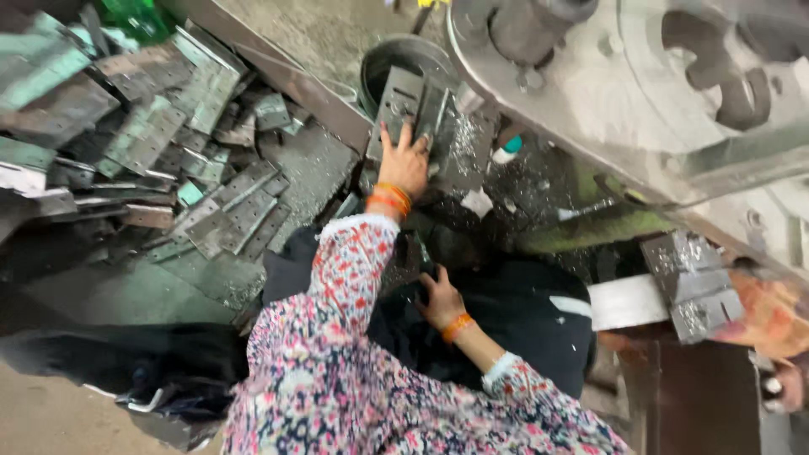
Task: The person places metal brackets one by one onto a jig under a motorized drill press, lowers the drill to create holes, and then discards the processed pieces into a bin.
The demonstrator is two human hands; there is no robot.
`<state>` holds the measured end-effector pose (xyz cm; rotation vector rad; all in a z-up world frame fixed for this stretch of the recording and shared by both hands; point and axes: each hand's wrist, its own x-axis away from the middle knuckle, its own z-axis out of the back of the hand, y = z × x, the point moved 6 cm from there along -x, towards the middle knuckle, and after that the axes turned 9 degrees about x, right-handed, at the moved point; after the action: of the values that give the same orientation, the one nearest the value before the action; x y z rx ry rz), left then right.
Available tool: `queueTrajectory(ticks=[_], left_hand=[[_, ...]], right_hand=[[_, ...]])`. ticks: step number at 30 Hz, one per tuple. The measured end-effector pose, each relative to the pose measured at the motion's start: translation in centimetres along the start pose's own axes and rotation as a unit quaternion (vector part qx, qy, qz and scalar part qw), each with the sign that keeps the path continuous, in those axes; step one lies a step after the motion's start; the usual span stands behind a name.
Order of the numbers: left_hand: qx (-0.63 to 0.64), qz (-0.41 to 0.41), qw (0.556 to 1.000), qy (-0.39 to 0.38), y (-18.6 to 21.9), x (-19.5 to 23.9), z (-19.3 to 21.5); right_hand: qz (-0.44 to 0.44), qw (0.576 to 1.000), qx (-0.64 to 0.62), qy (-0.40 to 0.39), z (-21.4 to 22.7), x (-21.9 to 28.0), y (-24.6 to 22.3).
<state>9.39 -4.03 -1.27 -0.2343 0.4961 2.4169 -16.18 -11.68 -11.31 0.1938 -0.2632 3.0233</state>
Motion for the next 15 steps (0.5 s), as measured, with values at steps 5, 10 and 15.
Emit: queueTrajectory(ticks=[5,10,15], left_hand=[[-0.008,0.03,0.998,-0.046,-0.7,0.1,-0.7],[0.01,0.051,0.999,0.012,-1.6,-2.3,-1.2],[0.015,0.046,0.999,0.014,-1.6,-3.4,-1.0]], right_hand=[[0.0,0.997,0.044,-0.068,7.1,-2.8,-1.9],[0.019,0.991,0.067,-0.116,13.4,-5.3,-4.1],[-0.025,0.993,0.077,-0.09,7.0,-2.7,-2.2]])
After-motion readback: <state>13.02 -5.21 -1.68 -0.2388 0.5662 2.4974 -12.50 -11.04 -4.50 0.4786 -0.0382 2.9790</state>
